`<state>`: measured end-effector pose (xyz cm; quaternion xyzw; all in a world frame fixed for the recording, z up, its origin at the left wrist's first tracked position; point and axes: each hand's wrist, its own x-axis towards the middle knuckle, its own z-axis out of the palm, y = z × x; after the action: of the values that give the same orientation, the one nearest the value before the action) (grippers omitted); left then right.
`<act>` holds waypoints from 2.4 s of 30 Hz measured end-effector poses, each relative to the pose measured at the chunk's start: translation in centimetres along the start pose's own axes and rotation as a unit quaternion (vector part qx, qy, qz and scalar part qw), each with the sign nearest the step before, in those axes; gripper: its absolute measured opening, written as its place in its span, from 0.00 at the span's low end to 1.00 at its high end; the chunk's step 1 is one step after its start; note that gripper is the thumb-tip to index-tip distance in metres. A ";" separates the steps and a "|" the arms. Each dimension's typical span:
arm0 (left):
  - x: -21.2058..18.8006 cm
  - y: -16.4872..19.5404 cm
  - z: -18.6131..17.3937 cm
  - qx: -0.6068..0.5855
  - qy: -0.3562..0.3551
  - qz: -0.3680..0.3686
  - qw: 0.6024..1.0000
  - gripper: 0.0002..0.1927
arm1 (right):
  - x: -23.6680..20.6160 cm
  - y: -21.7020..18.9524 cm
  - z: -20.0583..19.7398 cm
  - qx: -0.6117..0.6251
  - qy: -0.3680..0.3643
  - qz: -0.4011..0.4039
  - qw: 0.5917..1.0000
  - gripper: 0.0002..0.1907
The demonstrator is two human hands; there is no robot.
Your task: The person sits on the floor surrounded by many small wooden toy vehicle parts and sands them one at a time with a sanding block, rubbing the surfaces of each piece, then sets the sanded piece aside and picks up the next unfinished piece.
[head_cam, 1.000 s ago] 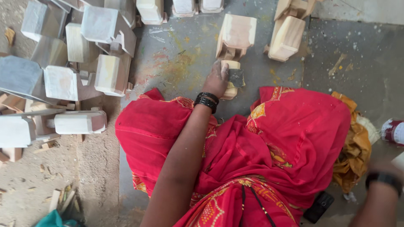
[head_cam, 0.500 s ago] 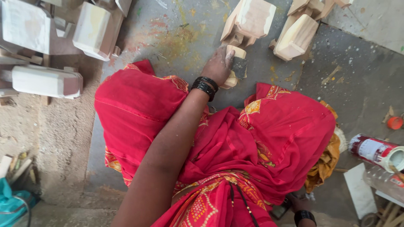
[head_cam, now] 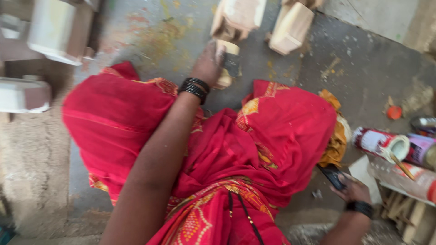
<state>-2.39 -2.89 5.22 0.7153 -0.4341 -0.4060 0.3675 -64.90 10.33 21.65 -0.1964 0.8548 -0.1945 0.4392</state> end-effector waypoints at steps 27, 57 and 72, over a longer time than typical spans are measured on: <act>-1.0 -0.2 -0.7 0.013 0.015 0.092 0.996 0.25 | 5.1 3.0 13.3 0.360 -0.133 -0.242 0.891 0.22; -0.9 -0.3 -0.2 0.037 0.011 0.060 0.997 0.29 | 5.8 2.4 9.6 0.256 -0.192 -0.170 0.932 0.22; 1.8 -0.6 1.5 0.066 0.023 0.023 0.997 0.34 | -2.2 1.6 11.8 -0.612 -0.107 0.074 0.780 0.31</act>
<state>-3.06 -4.57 3.65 0.7371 -0.4674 -0.3517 0.3384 -54.21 10.96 15.99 -0.3799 0.7531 0.4250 0.3285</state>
